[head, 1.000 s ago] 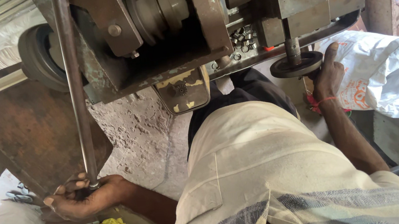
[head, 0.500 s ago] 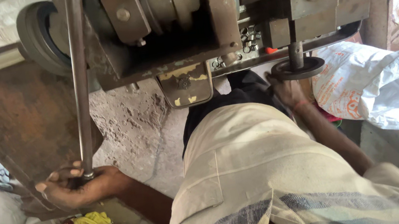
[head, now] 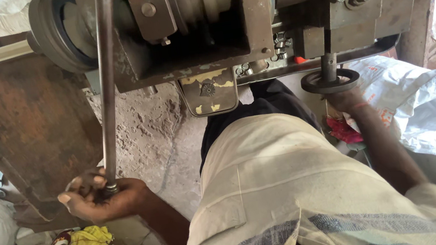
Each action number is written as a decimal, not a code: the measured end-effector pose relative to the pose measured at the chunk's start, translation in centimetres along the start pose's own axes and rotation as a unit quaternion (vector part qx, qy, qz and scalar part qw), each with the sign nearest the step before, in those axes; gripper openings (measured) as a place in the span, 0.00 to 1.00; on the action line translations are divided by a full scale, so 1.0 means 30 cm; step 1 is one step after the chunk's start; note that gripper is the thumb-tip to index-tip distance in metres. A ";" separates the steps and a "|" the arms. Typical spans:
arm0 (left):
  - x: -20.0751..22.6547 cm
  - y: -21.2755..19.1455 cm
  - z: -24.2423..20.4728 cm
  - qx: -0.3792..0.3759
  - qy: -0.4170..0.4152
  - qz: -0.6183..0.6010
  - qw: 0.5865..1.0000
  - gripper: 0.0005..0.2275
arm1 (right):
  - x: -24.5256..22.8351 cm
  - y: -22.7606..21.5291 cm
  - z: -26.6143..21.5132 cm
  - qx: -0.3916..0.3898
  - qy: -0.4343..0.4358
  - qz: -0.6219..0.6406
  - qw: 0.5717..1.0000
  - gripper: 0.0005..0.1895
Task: The person operates a manual press machine by repeatedly pulling a lever with the left hand and turning a wheel with the right hand. Small metal parts accumulate in a tray beneath the press as the cycle continues.
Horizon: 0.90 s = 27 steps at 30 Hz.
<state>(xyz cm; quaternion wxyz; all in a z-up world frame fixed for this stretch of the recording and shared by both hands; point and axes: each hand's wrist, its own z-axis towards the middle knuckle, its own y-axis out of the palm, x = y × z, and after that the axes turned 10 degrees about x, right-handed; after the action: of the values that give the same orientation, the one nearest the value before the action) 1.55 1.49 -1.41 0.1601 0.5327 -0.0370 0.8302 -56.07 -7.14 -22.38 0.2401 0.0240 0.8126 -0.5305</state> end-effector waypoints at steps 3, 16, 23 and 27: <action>-0.010 0.031 0.049 -0.058 0.465 0.402 0.786 0.21 | 0.066 0.050 0.000 -0.003 0.033 0.091 0.995 0.13; -0.025 0.049 0.076 -0.063 0.293 0.331 0.895 0.17 | -0.050 -0.126 -0.113 0.097 0.385 0.349 0.849 0.13; -0.002 0.075 0.081 -0.067 0.300 0.335 0.891 0.18 | -0.263 -0.068 -0.138 0.157 0.392 0.556 0.716 0.22; 0.014 0.084 0.088 -0.077 0.449 0.416 0.787 0.19 | -0.239 -0.177 -0.123 0.291 0.443 0.510 0.677 0.38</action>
<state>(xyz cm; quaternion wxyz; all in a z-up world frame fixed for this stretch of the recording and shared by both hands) 2.93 -1.42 0.39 -0.1619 0.0186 -0.2427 0.9563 -52.65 -4.68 -13.70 0.0662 0.7358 0.4899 -0.4628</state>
